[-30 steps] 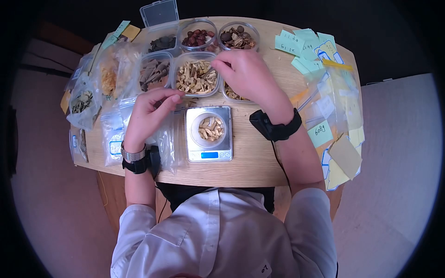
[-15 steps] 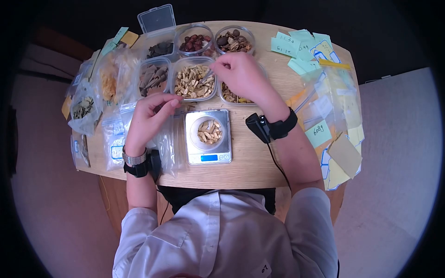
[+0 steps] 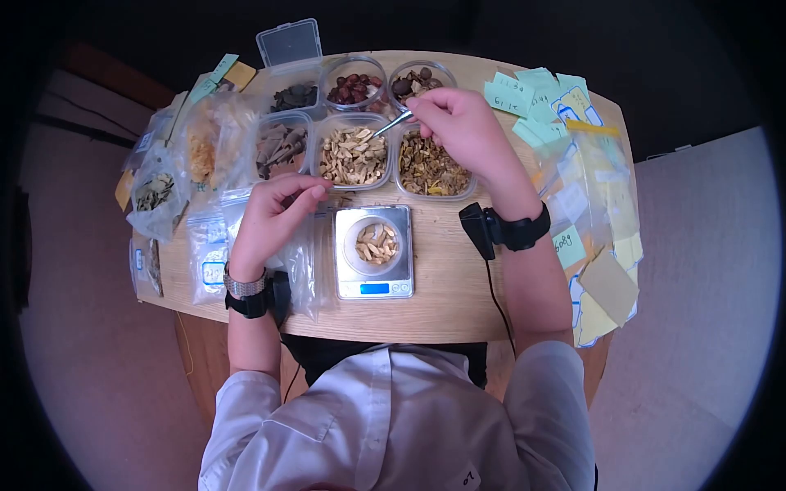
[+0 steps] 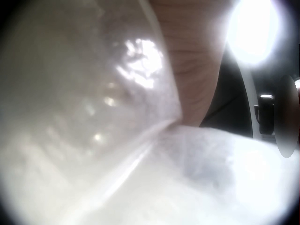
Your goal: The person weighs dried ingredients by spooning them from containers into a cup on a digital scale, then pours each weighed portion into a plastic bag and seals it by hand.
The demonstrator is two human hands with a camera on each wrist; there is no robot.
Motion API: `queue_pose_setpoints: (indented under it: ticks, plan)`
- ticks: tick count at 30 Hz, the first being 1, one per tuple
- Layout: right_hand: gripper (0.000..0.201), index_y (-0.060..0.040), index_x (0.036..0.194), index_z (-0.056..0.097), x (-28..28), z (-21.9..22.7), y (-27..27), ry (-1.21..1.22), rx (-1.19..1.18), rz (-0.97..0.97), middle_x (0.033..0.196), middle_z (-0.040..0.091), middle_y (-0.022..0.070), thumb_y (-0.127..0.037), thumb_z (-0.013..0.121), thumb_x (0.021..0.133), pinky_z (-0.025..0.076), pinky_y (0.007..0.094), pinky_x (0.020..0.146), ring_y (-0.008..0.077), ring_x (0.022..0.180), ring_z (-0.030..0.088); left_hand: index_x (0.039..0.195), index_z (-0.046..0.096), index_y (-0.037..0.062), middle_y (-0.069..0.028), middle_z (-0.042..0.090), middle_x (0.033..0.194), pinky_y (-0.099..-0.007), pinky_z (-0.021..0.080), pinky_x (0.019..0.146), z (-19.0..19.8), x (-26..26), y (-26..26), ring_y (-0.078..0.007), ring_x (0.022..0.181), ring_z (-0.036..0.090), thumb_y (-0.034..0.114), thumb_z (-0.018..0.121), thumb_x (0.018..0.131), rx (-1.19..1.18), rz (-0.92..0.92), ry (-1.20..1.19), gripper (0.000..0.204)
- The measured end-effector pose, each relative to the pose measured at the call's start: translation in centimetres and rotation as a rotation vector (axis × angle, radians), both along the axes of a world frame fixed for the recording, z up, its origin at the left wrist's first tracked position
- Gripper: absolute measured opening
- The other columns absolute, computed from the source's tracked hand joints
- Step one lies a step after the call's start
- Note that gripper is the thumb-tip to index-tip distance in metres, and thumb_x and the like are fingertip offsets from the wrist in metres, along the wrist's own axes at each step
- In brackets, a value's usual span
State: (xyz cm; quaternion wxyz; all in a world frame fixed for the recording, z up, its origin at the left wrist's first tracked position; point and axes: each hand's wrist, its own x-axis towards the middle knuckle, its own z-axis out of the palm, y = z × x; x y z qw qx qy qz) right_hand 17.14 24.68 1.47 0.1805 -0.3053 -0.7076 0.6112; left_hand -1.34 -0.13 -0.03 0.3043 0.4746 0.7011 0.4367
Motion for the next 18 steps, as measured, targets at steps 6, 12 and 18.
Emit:
queue_pose_setpoints:
  ticks: [6,12,18]
  plan:
    - [0.022,-0.0028,0.096,0.075,1.5,4.0,-1.3,0.018,0.049,0.023,0.071,0.062,-0.0037,-0.024,0.069,0.099,0.04,0.019,0.055,0.0016,0.061,0.051,0.113,0.076,-0.0012,-0.0039,0.072,0.09,-0.024,0.049,0.071,-0.3,-0.2,0.0,-0.0084,0.078,0.061,0.017,0.068,0.1,0.001,-0.006,0.01,0.024]
    - [0.021,0.0017,0.087,0.073,3.6,7.0,-4.3,-0.02,0.222,0.213,0.068,0.063,-0.0014,-0.018,0.072,0.096,0.04,0.0252,0.054,0.0041,0.062,0.053,0.112,0.076,-0.0016,-0.0041,0.072,0.09,-0.0241,0.05,0.071,0.0,-0.1,0.0,-0.0088,0.078,0.061,0.018,0.068,0.1,-0.002,-0.005,0.007,0.024]
    - [0.015,0.0026,0.091,0.074,4.1,8.1,-4.8,-0.049,0.619,0.263,0.069,0.066,0.0126,-0.012,0.073,0.09,0.045,0.0315,0.056,0.0201,0.057,0.057,0.112,0.076,-0.0018,-0.0039,0.072,0.09,-0.0244,0.05,0.071,-0.1,-0.1,0.0,-0.0089,0.079,0.061,0.019,0.068,0.1,-0.002,-0.008,0.027,0.025]
